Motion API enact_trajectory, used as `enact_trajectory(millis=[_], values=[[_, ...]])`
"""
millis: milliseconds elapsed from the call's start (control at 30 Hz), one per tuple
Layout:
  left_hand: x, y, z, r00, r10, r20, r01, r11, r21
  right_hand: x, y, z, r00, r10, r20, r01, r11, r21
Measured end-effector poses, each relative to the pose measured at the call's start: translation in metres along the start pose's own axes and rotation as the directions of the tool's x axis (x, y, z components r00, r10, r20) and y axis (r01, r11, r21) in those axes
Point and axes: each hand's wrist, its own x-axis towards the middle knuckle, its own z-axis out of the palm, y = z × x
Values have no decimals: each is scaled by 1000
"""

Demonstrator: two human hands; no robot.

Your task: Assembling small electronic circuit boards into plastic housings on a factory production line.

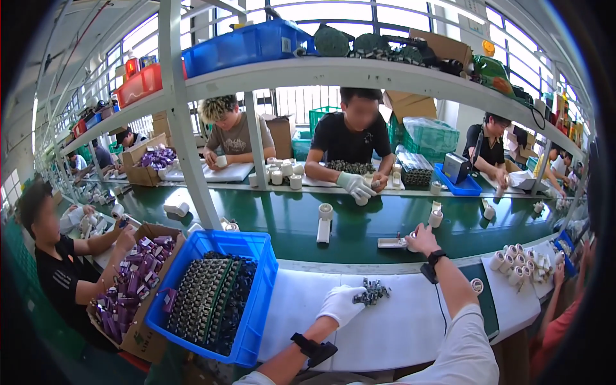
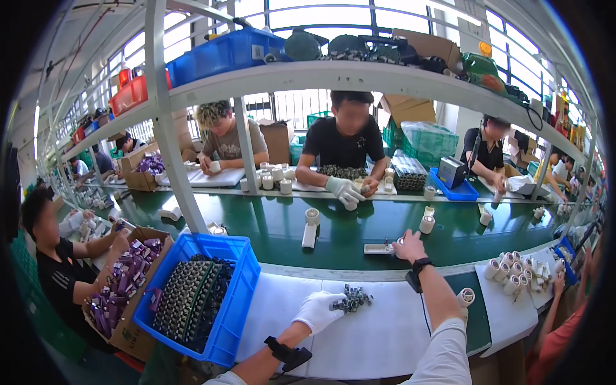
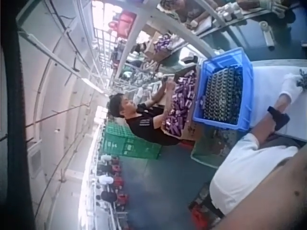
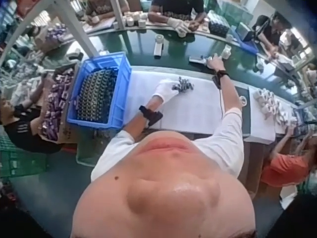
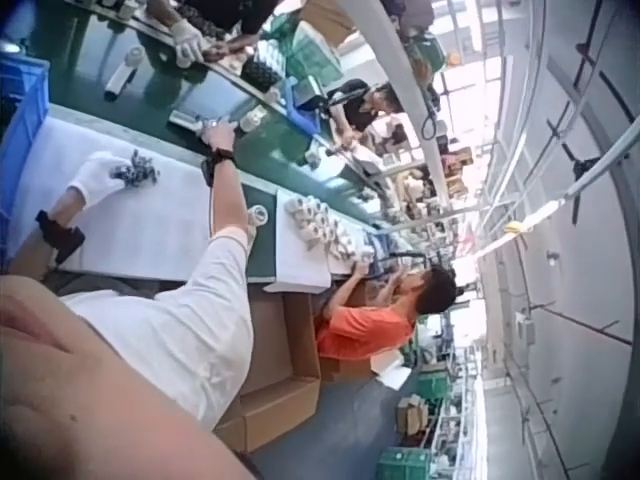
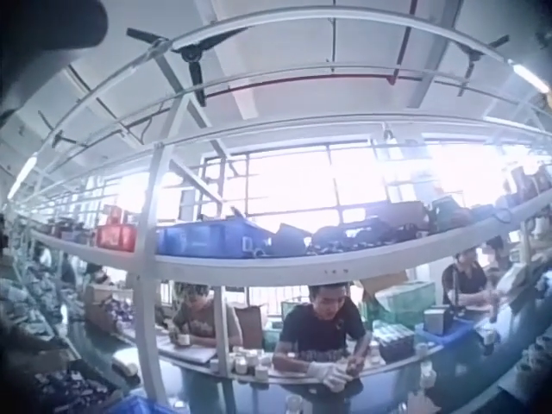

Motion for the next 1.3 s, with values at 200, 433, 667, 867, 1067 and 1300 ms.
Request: enact_trajectory(millis=[200,433,667,867,1067,1300], values=[[-4,2,-6,994,-17,108,20,1000,-23,0,-24,-90,920,-387,-69,389,921,18],[-1,-12,-12,999,-36,35,45,955,-295,-48,-12,-186,870,-491,-42,488,870,-74],[11,4,-15,970,-195,144,237,892,-385,-97,123,-257,986,14,164,22,976,-216],[2,7,-16,977,-193,91,212,929,-303,-92,176,-235,935,46,351,7,989,-149],[-1,11,-25,974,-148,170,174,973,-153,-1,83,-139,888,42,457,-16,998,-61],[-18,17,-32,975,-197,105,197,980,13,107,24,-17,987,58,147,-36,989,-143]])
